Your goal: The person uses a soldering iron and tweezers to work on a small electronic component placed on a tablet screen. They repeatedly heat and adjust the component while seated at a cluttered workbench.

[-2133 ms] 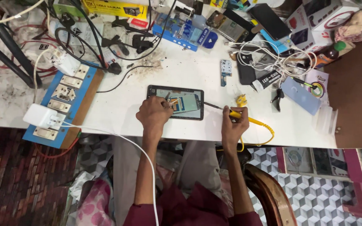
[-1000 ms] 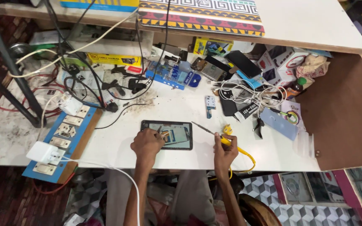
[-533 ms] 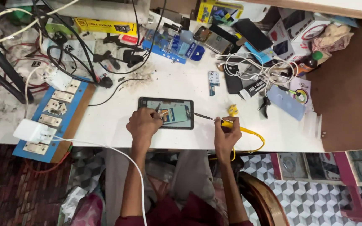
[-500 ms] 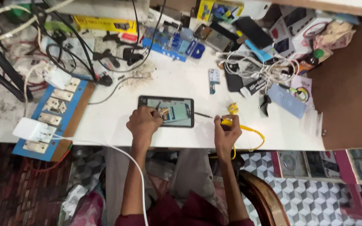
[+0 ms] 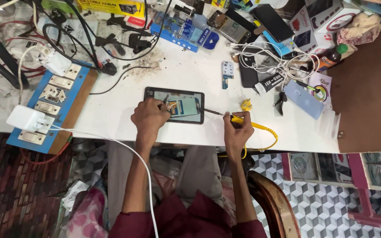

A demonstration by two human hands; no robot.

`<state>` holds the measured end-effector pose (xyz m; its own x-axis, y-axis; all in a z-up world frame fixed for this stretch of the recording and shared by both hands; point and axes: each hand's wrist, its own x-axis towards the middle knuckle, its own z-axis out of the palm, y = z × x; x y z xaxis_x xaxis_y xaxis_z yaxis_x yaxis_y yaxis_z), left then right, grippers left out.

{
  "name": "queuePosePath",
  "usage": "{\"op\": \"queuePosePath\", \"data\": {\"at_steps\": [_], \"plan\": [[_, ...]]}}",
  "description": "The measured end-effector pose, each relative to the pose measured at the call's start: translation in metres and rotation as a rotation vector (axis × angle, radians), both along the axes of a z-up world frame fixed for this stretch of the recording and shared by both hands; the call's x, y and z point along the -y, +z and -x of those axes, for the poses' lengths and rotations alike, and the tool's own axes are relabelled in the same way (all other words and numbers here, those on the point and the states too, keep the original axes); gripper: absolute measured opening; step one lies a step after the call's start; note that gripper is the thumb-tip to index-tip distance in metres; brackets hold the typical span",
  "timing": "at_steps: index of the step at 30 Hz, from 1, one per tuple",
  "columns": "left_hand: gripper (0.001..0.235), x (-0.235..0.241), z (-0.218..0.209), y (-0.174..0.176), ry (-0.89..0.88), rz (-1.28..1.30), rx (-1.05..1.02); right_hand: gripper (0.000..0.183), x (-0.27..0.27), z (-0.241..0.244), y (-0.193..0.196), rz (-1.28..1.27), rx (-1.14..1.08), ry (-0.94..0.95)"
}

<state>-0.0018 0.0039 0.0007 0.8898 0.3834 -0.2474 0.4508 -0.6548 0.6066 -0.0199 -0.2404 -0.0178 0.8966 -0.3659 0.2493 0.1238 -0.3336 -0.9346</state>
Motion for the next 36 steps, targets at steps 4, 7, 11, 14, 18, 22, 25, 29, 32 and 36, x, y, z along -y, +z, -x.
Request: {"op": "queuePosePath", "data": {"at_steps": [4,7,11,14,18,22,25,29,32,36], "plan": [[0.013,-0.001,-0.001,-0.002,-0.007,0.002,0.007,0.019,0.001,-0.001,-0.002,0.04,0.017,-0.021],[0.013,-0.001,-0.001,-0.005,-0.006,-0.004,0.032,0.02,0.001,-0.004,-0.006,0.086,0.028,-0.036],[0.012,0.002,-0.001,-0.006,0.035,-0.038,0.084,0.021,0.003,-0.004,-0.007,0.113,0.072,-0.018],[0.017,0.002,0.002,-0.001,0.011,0.001,0.039,0.023,0.003,-0.003,-0.004,0.098,0.044,-0.032],[0.014,0.002,0.001,0.006,0.016,-0.008,0.024,0.023,0.001,-0.001,-0.002,0.075,0.036,-0.029],[0.013,0.003,0.0,0.007,0.032,0.007,0.002,0.017,0.002,-0.004,-0.001,0.06,0.021,-0.009],[0.007,0.005,0.004,0.005,0.038,0.032,0.021,0.016,0.003,-0.002,-0.004,0.077,0.015,-0.009],[0.011,0.004,0.003,0.004,0.034,0.038,0.019,0.016,0.005,-0.004,-0.009,0.081,0.014,-0.028],[0.016,0.003,0.0,0.003,0.033,0.039,-0.002,0.018,0.006,-0.003,-0.013,0.086,0.027,-0.043],[0.016,0.002,-0.001,0.001,0.02,0.02,-0.031,0.019,0.007,-0.002,-0.015,0.055,0.035,-0.049]]}}
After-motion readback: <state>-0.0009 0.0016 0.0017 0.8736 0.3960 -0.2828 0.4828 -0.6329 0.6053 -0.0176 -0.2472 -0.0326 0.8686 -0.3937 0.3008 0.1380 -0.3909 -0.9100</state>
